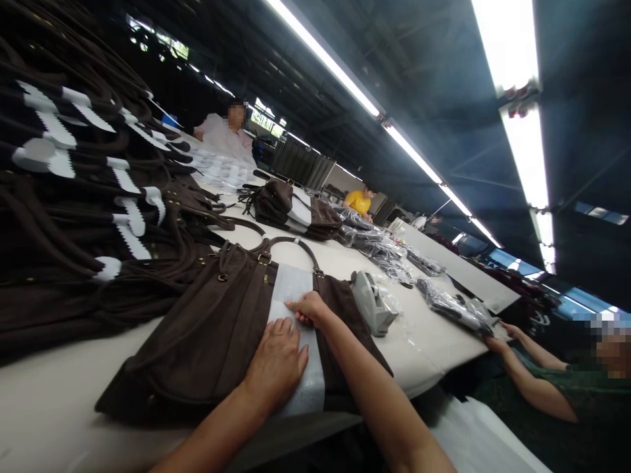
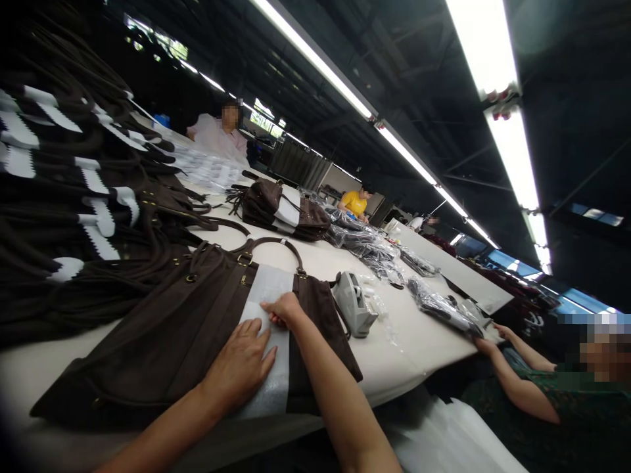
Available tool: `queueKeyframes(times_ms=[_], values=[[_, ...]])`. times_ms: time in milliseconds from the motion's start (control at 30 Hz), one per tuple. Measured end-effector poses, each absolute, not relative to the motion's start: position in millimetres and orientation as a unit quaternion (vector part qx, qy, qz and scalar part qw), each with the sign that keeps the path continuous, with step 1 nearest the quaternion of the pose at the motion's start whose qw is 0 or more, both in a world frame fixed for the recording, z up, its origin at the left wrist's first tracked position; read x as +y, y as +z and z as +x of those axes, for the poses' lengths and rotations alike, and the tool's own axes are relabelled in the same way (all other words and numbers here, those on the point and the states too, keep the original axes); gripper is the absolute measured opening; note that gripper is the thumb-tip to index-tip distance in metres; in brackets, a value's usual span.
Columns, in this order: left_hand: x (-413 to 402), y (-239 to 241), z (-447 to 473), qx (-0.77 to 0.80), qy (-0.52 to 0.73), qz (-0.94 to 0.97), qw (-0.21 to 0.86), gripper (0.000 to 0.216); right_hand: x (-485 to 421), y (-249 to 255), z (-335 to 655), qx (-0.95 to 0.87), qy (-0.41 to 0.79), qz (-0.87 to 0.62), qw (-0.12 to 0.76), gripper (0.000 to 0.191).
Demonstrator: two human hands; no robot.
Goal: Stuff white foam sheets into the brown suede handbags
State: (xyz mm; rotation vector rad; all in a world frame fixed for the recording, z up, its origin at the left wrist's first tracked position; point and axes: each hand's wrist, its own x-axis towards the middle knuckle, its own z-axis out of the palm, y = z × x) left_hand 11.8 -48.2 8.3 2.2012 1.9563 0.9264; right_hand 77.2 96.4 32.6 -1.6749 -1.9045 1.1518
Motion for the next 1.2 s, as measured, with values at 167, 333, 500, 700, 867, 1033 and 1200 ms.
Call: queueKeyframes(times_ms=[167,333,500,700,867,1033,1200], values=[[-47.8,4.6,10.8,0.629,0.321,0.708,0.012,0.030,88.6,34.9,93.1,-0.686,0.410,-0.596,0.077,0.043],[-46.7,1.2,11.5,0.630,0.331,0.702,0.011,0.025,74.2,44.6,108.8,-0.721,0.395,-0.569,0.022,0.042],[-46.0,-4.0,13.0,0.632,0.338,0.697,0.020,0.025,55.2,44.6,117.5,-0.847,0.180,-0.467,0.180,0.019],[-40.6,-16.6,11.1,0.617,0.356,0.702,0.004,0.027,38.9,27.0,130.9,-0.938,0.135,-0.309,0.086,0.039],[-43.4,-13.3,9.6,0.623,0.340,0.705,0.017,0.027,10.1,60.6,154.1,-0.921,0.239,-0.302,0.054,0.036],[-44.8,-10.0,8.6,0.611,0.343,0.714,-0.008,0.028,13.9,109.3,230.3,-0.823,0.293,-0.408,0.263,0.028],[-39.8,-25.6,0.0,0.569,0.370,0.733,-0.046,0.028,86.7,130.1,337.7,-0.621,0.082,-0.632,0.456,0.029]])
